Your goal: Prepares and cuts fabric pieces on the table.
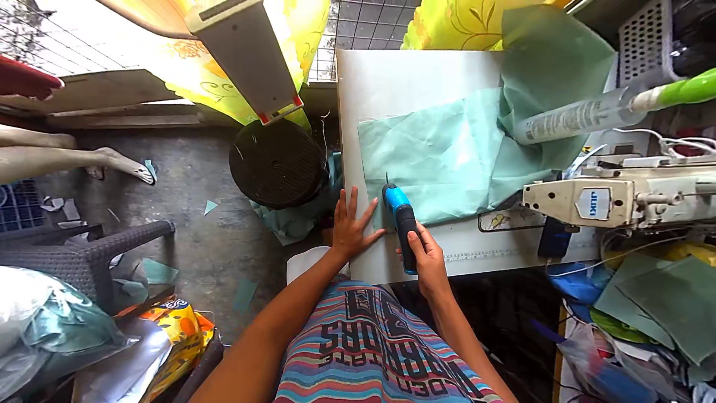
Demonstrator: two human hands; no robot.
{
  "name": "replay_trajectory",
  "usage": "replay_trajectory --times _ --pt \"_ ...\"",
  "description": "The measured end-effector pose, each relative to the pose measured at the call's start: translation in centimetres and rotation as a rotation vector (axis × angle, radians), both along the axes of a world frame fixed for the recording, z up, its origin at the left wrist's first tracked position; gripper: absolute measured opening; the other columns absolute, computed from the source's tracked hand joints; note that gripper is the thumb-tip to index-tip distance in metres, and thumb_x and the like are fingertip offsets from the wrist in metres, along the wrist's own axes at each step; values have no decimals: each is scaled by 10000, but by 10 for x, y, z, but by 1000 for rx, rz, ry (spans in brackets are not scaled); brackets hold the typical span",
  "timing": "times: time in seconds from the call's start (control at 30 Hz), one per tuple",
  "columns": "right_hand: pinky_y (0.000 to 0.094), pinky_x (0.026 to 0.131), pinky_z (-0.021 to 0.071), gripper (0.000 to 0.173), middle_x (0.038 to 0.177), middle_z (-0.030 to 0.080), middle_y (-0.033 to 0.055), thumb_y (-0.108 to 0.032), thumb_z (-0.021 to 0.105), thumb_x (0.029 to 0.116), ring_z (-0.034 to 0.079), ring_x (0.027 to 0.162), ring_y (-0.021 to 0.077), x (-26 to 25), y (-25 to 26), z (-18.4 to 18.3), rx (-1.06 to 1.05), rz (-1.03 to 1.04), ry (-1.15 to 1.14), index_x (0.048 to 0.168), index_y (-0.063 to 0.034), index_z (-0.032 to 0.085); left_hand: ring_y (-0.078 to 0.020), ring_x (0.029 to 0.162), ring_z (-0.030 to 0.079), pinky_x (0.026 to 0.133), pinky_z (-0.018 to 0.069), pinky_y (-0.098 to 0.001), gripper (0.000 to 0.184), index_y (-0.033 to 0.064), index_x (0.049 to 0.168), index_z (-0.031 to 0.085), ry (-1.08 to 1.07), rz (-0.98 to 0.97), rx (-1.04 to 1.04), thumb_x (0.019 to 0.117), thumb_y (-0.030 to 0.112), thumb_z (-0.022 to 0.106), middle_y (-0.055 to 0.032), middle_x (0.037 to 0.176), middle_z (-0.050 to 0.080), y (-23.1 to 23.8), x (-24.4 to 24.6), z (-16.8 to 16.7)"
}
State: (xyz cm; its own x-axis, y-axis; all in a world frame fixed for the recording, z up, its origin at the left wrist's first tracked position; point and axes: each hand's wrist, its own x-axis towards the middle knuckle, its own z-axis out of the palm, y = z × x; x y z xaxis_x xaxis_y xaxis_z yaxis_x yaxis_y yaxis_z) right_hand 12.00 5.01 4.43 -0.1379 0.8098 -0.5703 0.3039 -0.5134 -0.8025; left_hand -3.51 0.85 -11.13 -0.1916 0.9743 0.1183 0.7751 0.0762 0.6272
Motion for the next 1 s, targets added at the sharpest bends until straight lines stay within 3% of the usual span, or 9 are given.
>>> replay_trajectory --times 0.27,0.4,0.47,0.53,0.6,0.7,0.83,0.9,1.0 --pt "318 713 600 432 1164 661 112 -257 469 1091 691 821 160 -36 56 -10 60 34 -3 1483 -77 493 -515 1528 152 1212 207 -622 716 279 1470 579 -32 -2 -5 879 681 622 -269 1656 228 0 1 -1" --pt "346 721 585 476 1243 633 104 -377 427 1103 669 846 160 -62 93 -11 86 107 6 1521 -149 458 -541 1529 91 1222 143 -651 708 281 1477 572 -88 -12 -15 886 667 630 -289 1661 184 -1 0 -1" --pt "329 702 596 461 1207 640 105 -339 431 1105 680 831 154 -75 114 -16 133 92 50 1497 -101 477 -542 1533 43 1230 111 -650 681 264 1467 584 -159 1 10 896 630 652 -313 1662 138 -2 1 -3" --pt "304 691 595 445 1174 645 99 -299 437 1106 680 810 144 -82 127 -17 162 49 100 1483 -66 483 -515 1543 43 1252 153 -595 601 230 1443 610 -255 28 42 923 522 683 -334 1658 98 -3 1 -4" --pt "302 699 597 445 1186 644 96 -300 443 1106 684 824 147 -76 126 -12 183 8 107 1488 -73 476 -505 1538 120 1234 272 -531 518 164 1426 622 -362 65 62 947 345 700 -375 1640 70 -2 1 -1" --pt "365 759 597 506 1328 612 115 -386 448 1098 689 926 190 -41 98 -9 272 57 -58 1550 -162 419 -505 1509 230 1162 395 -520 501 107 1459 575 -491 142 45 962 86 628 -373 1642 44 -3 4 7" --pt "569 1015 476 603 1426 569 221 -389 540 1055 607 1232 359 8 70 -35 508 127 -506 1566 -92 418 -446 1480 351 1161 392 -531 516 61 1513 488 -558 312 39 1007 -38 473 -299 1648 207 -4 9 11" --pt "623 990 465 603 1394 569 259 -369 576 1039 588 1230 432 26 61 -51 591 153 -662 1544 -66 446 -397 1487 357 1190 352 -516 483 31 1541 425 -597 429 -10 1059 16 408 -260 1630 292 -5 11 16" --pt "646 889 503 617 1384 552 288 -349 631 1014 609 1158 480 44 54 -73 647 208 -774 1542 -84 452 -384 1382 474 1155 393 -497 401 -63 1436 481 -634 623 -164 1103 129 369 -280 1497 453 -4 10 24"
